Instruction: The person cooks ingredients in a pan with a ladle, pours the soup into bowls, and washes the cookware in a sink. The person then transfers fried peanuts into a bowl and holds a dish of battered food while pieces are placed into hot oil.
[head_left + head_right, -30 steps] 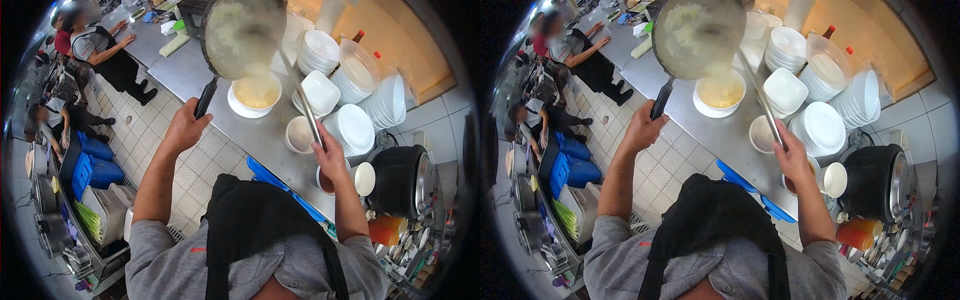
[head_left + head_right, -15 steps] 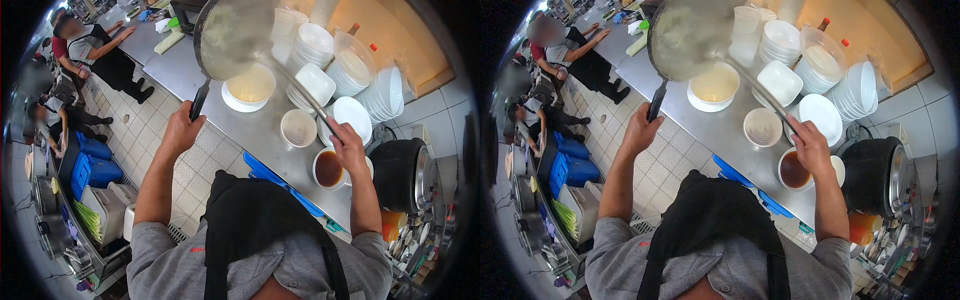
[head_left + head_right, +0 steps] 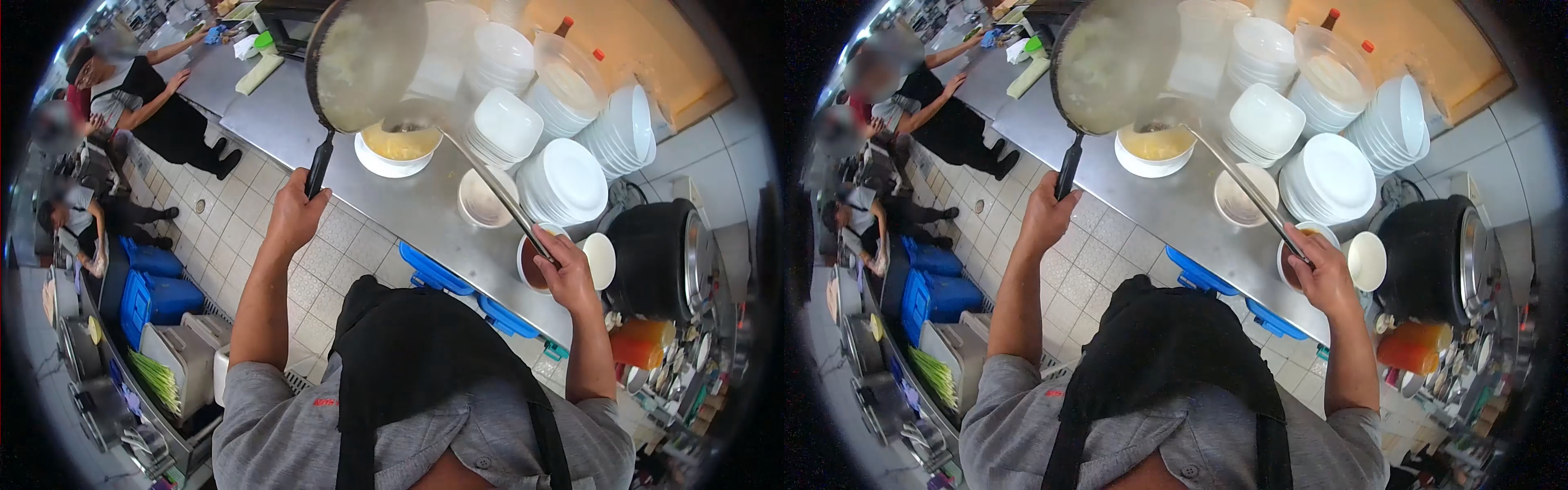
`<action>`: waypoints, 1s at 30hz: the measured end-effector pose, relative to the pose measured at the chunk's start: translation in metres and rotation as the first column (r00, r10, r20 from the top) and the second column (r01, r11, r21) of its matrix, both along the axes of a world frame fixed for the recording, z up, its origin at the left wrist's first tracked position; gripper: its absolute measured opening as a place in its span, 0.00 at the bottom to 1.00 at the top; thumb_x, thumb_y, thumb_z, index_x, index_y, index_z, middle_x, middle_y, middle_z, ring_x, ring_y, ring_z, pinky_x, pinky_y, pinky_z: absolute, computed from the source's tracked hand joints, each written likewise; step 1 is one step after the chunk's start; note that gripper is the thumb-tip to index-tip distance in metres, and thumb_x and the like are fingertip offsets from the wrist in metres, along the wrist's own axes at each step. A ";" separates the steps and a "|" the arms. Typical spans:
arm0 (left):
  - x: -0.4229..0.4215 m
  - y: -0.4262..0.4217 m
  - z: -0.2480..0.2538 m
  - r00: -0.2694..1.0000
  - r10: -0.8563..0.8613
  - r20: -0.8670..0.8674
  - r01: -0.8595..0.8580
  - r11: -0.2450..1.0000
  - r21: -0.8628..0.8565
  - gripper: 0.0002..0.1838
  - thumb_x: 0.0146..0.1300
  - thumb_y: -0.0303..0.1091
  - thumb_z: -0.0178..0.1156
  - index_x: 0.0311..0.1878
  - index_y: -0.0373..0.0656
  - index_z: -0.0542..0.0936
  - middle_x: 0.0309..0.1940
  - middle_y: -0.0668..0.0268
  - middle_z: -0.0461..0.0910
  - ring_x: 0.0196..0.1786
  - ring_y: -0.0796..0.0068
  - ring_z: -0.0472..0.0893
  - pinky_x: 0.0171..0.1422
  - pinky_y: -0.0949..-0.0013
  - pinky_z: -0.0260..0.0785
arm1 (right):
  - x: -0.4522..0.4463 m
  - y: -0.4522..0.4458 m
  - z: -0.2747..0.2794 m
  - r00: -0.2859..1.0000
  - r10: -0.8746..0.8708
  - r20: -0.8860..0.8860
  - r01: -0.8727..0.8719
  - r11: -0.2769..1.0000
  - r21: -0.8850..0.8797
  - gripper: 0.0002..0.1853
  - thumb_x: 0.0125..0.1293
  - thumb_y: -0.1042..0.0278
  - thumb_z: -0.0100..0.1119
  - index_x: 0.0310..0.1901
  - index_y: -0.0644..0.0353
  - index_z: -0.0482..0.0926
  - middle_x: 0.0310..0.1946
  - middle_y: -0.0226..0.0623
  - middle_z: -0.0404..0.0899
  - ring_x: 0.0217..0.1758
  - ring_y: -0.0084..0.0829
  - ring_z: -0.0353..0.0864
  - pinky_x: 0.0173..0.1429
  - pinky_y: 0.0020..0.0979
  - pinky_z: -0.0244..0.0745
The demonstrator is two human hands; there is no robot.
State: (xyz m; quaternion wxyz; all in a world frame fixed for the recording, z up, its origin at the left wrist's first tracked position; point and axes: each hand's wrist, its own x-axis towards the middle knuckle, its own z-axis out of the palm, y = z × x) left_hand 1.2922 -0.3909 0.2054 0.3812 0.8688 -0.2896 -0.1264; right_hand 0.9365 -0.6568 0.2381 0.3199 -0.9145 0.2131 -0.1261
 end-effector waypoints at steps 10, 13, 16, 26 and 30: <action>0.055 0.014 -0.012 0.971 -0.170 -0.165 0.155 0.983 -0.100 0.12 0.61 0.33 0.63 0.35 0.36 0.71 0.19 0.65 0.69 0.23 0.74 0.68 0.28 0.66 0.62 | 0.058 0.083 -0.003 0.981 -0.193 0.019 0.193 0.977 -0.090 0.31 0.57 0.78 0.63 0.64 0.47 0.74 0.29 0.43 0.73 0.30 0.40 0.73 0.42 0.35 0.71; 0.070 0.010 -0.022 0.972 -0.198 -0.127 0.175 0.970 -0.169 0.11 0.62 0.32 0.62 0.35 0.37 0.70 0.17 0.67 0.68 0.19 0.77 0.68 0.24 0.67 0.61 | 0.029 0.115 -0.003 0.971 -0.238 -0.003 0.238 0.969 0.063 0.31 0.58 0.81 0.62 0.65 0.51 0.74 0.31 0.37 0.76 0.31 0.30 0.74 0.41 0.29 0.72; 0.055 0.003 0.001 0.909 -0.213 -0.357 0.130 0.962 -0.242 0.11 0.63 0.31 0.61 0.37 0.38 0.69 0.16 0.69 0.68 0.15 0.80 0.67 0.19 0.69 0.59 | 0.013 0.147 -0.014 0.907 -0.419 0.049 0.367 0.840 0.400 0.29 0.60 0.81 0.62 0.65 0.54 0.73 0.32 0.29 0.76 0.28 0.22 0.71 0.35 0.24 0.70; -0.098 -0.007 0.024 0.508 -0.525 -0.683 0.224 0.846 -0.484 0.11 0.62 0.29 0.60 0.40 0.39 0.68 0.17 0.69 0.68 0.12 0.80 0.67 0.15 0.73 0.62 | -0.069 0.237 0.005 0.685 -0.660 0.307 0.171 0.556 0.813 0.30 0.66 0.79 0.53 0.71 0.61 0.62 0.31 0.32 0.74 0.17 0.15 0.67 0.18 0.19 0.64; -0.191 0.001 0.015 0.275 -0.627 -0.729 0.398 0.764 -0.507 0.11 0.61 0.27 0.60 0.41 0.40 0.67 0.17 0.69 0.68 0.11 0.80 0.66 0.14 0.72 0.62 | -0.155 0.282 0.008 0.533 -0.793 0.295 0.263 0.487 0.833 0.33 0.63 0.80 0.56 0.70 0.64 0.61 0.29 0.33 0.74 0.17 0.16 0.68 0.17 0.19 0.65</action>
